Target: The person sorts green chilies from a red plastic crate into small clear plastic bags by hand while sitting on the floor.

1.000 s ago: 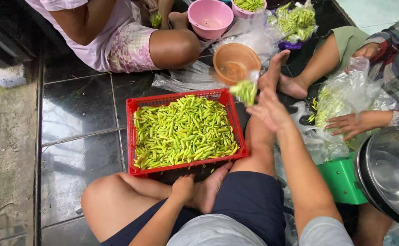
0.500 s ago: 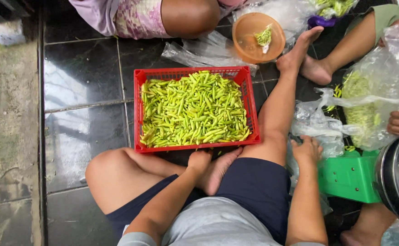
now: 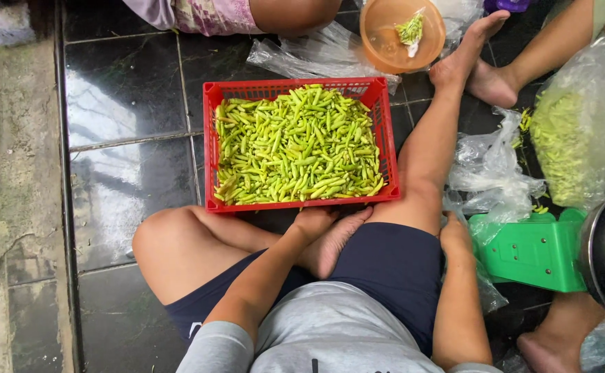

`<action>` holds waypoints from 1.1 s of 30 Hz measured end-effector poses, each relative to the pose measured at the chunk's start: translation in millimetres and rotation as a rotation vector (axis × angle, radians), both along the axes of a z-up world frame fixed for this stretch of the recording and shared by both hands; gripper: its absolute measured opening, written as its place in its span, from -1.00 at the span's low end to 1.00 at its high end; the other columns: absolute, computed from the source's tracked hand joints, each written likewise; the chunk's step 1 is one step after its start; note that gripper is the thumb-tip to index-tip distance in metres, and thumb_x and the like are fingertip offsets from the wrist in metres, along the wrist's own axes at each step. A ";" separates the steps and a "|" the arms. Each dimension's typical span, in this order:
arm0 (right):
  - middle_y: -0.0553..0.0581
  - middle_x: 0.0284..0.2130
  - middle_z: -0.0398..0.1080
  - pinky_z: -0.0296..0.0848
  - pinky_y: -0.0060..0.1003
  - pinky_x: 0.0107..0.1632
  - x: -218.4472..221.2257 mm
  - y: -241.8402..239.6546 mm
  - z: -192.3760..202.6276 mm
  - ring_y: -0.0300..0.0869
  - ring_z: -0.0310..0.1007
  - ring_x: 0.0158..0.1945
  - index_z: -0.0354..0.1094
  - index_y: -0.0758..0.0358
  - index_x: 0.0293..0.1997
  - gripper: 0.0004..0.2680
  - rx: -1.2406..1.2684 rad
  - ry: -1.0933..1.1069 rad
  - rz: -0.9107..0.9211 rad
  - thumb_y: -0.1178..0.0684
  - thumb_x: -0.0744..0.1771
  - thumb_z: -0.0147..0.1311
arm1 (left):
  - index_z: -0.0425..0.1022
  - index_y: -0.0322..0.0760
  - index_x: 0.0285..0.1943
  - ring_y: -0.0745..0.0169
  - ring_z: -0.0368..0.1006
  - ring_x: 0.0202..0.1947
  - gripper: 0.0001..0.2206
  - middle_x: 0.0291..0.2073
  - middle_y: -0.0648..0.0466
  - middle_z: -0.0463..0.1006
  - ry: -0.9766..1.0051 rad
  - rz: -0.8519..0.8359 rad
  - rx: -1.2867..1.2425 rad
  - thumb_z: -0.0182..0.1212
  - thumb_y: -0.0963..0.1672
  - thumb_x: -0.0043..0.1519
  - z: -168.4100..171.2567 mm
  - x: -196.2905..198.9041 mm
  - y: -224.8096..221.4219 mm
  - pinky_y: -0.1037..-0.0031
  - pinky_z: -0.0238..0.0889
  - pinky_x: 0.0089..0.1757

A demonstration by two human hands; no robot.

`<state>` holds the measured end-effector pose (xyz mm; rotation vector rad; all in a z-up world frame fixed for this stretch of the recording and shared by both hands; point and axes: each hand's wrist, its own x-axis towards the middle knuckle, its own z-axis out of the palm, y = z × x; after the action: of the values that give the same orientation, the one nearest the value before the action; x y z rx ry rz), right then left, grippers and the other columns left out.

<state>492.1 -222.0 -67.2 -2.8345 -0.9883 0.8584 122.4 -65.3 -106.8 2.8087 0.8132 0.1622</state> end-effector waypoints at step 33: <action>0.13 0.04 0.50 0.56 -0.19 0.12 -106.7 98.8 194.1 -0.13 0.55 0.09 0.31 0.10 0.13 -0.86 1.385 0.874 -0.196 0.12 0.44 -0.05 | 0.49 -0.38 0.20 0.04 0.60 -0.21 -0.71 -0.16 -0.12 0.59 -1.149 0.529 -0.593 0.20 -0.25 0.29 137.3 -67.1 5.9 0.40 0.53 -0.30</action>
<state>385.4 -123.1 126.9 -1.1763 -0.6679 0.7624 55.3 -59.4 30.6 1.4792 0.9846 1.2160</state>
